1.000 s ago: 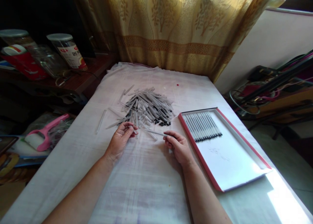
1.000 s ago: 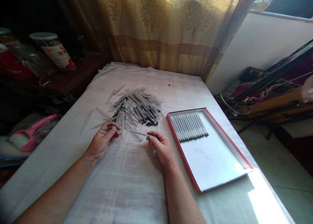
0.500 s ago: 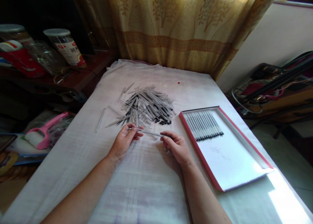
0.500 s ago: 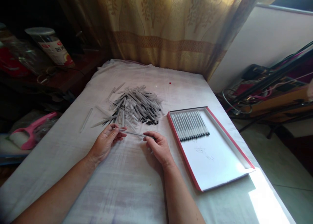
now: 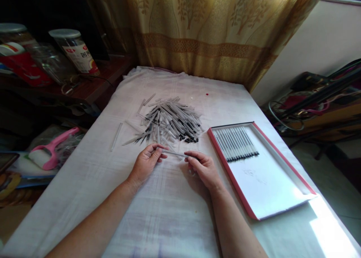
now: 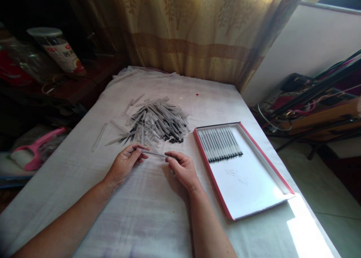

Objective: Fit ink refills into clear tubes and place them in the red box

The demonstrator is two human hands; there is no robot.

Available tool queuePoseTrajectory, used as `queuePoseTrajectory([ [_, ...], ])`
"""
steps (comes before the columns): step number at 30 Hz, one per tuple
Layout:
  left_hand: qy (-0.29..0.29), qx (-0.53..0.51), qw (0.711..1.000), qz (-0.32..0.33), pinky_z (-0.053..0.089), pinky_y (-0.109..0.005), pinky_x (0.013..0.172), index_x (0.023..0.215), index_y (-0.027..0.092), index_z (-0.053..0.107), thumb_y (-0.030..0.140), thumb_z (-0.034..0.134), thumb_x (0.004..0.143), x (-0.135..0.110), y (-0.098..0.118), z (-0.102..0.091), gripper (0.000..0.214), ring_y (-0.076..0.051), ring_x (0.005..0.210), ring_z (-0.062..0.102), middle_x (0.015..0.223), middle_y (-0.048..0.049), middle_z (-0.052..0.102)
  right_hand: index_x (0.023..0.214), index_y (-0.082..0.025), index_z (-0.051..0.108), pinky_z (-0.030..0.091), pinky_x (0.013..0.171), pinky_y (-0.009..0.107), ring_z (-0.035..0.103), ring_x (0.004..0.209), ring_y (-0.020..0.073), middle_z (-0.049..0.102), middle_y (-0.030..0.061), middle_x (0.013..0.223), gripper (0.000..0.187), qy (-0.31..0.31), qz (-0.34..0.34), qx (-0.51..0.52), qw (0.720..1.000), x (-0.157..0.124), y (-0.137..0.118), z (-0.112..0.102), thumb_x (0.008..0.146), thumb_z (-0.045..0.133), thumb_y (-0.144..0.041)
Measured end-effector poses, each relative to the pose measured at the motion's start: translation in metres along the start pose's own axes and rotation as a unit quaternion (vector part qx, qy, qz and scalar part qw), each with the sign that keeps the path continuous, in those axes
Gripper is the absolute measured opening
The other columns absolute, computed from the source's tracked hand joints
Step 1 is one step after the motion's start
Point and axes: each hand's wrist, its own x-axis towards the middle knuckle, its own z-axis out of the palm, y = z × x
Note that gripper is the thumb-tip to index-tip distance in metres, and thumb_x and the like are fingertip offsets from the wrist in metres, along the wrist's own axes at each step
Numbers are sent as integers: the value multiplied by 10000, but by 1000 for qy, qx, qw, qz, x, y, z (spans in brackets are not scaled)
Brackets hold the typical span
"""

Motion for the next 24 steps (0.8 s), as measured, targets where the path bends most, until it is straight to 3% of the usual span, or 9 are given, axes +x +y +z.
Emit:
queuePoseTrajectory([
  [3, -5, 4, 1000, -18, 467, -187, 597, 864, 186, 722, 521, 777, 656, 1, 2, -2, 399, -130, 746, 665, 880, -35, 727, 1023, -185, 748, 468, 518, 244, 606, 568, 134, 737, 42, 766, 349, -23, -14, -55, 998, 0, -1, 0, 772, 638, -402],
  [9, 14, -23, 996, -90, 480, -194, 572, 826, 178, 747, 507, 855, 514, 1, 8, -1, 466, -148, 712, 675, 826, -41, 731, 944, -214, 765, 539, 737, 316, 694, 815, 208, 766, 51, 890, 240, -37, -113, -171, 978, 2, -1, 5, 831, 589, -330],
  [24, 25, -36, 994, -97, 523, -197, 610, 778, 168, 750, 479, 873, 492, 3, 7, 0, 440, -137, 713, 674, 793, -35, 732, 937, -212, 750, 528, 690, 281, 688, 749, 184, 752, 56, 829, 209, -8, -199, -207, 958, 4, 9, 12, 867, 563, -273],
])
